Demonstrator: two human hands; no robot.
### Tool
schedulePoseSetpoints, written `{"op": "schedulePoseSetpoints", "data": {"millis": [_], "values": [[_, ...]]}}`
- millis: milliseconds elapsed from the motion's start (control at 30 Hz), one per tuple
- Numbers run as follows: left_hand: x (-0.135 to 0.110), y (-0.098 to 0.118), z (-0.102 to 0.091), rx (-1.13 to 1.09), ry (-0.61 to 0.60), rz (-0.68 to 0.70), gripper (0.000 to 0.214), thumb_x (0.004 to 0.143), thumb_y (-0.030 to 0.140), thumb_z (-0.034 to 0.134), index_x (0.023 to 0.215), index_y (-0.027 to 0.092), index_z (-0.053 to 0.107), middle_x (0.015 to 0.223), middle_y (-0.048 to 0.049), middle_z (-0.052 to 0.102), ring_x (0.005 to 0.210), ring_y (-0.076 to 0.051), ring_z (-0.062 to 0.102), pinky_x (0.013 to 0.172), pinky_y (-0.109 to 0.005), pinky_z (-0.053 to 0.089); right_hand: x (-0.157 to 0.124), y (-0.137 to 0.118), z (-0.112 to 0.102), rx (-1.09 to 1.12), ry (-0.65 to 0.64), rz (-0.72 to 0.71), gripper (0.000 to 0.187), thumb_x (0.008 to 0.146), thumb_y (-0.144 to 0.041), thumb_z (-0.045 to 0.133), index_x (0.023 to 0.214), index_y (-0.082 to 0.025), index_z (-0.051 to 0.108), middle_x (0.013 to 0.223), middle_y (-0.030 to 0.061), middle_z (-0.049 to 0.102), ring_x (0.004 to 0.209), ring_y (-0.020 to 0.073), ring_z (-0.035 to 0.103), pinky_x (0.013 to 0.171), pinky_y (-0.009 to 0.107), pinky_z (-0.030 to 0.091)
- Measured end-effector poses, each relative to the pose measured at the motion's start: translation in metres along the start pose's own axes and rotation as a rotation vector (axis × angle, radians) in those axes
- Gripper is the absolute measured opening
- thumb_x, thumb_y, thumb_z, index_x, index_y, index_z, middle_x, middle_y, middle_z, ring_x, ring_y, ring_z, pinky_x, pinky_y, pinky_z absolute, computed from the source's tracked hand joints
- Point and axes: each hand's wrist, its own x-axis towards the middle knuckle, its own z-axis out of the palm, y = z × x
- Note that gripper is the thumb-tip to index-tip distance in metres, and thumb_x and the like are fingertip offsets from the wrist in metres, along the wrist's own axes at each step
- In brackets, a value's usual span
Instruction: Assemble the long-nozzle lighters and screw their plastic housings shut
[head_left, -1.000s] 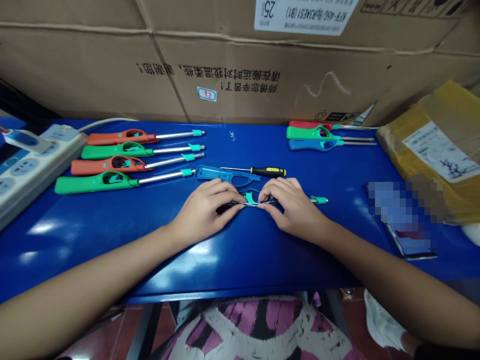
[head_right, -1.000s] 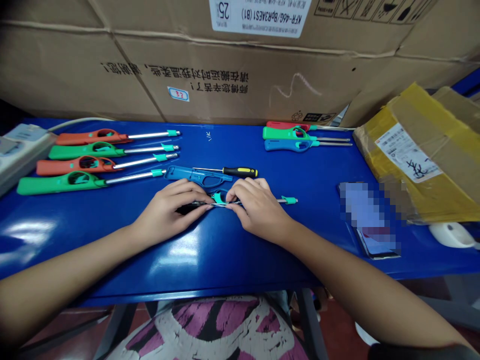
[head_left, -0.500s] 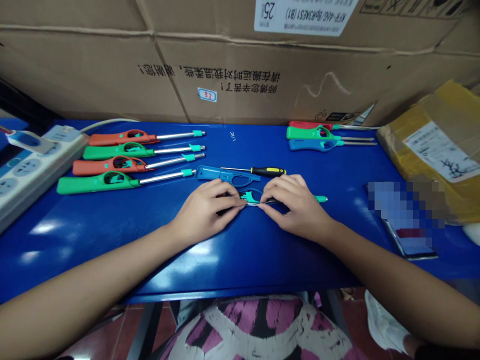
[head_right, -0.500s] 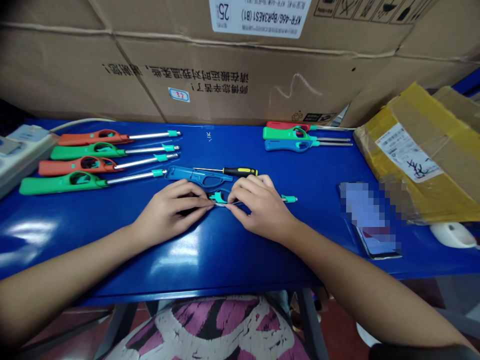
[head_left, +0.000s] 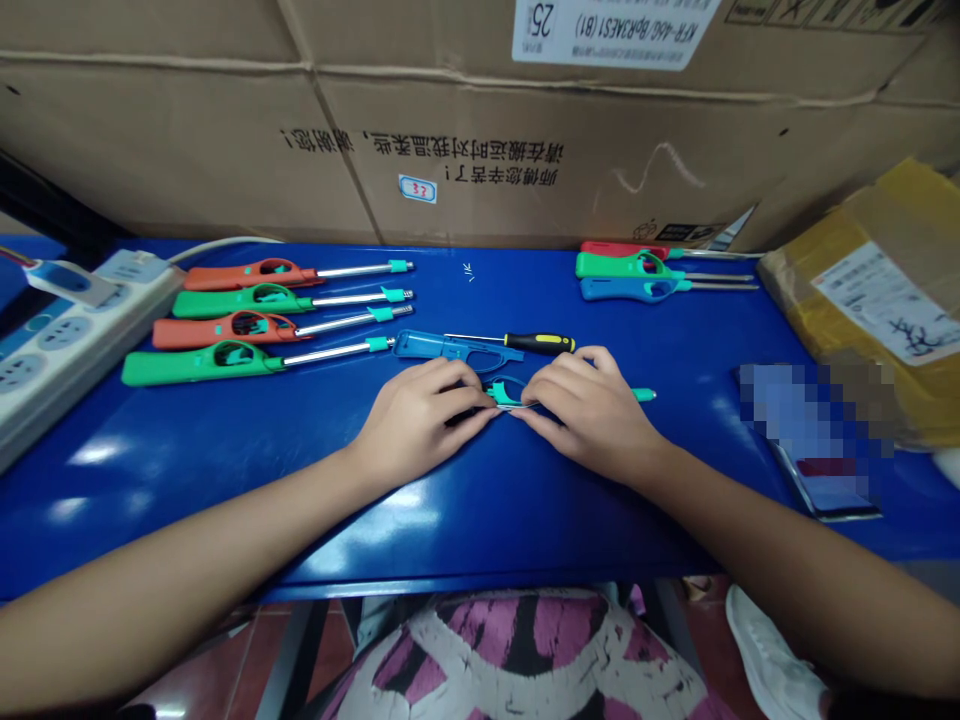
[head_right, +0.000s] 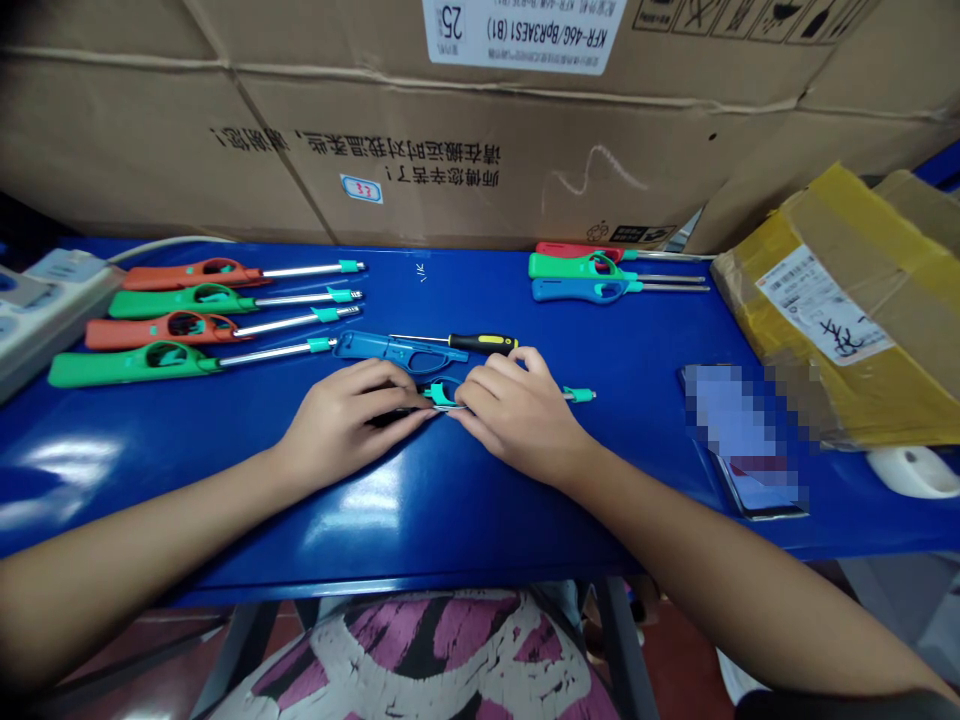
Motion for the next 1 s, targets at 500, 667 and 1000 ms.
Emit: {"op": "schedulePoseSetpoints", "data": {"millis": [500, 667, 1000], "values": [[0.003, 0.001, 0.003, -0.057, 0.038, -0.062, 0.017, 0.097, 0.030, 0.064, 0.091, 0.018, 0.073, 0.087, -0.0039, 0.069, 0.083, -0.016, 0.067, 0.076, -0.027, 0.053, 0.000, 0.001, 0.007, 0.283, 0.071, 0.083, 0.011, 0.098, -0.024, 0.059, 0.088, -0.021, 0.063, 0.088, 0.0054, 0.071, 0.086, 0.0200, 0.061, 0.082, 0.034, 0.050], [0.003, 0.001, 0.002, -0.060, 0.040, -0.075, 0.017, 0.098, 0.029, 0.062, 0.090, 0.018, 0.073, 0.087, -0.0035, 0.070, 0.083, -0.016, 0.067, 0.076, -0.027, 0.054, 0.000, 0.002, 0.001, 0.173, 0.051, -0.004, 0.015, 0.099, -0.026, 0.055, 0.092, -0.019, 0.067, 0.092, 0.0073, 0.071, 0.087, 0.0206, 0.062, 0.082, 0.034, 0.052], [0.003, -0.001, 0.004, -0.088, 0.044, -0.077, 0.016, 0.097, 0.029, 0.064, 0.090, 0.018, 0.073, 0.088, -0.0035, 0.071, 0.083, -0.015, 0.067, 0.076, -0.027, 0.053, -0.004, 0.002, -0.003, -0.085, -0.005, -0.130, 0.029, 0.104, -0.026, 0.047, 0.095, -0.017, 0.073, 0.092, 0.0086, 0.074, 0.085, 0.0216, 0.063, 0.073, 0.035, 0.049]]}}
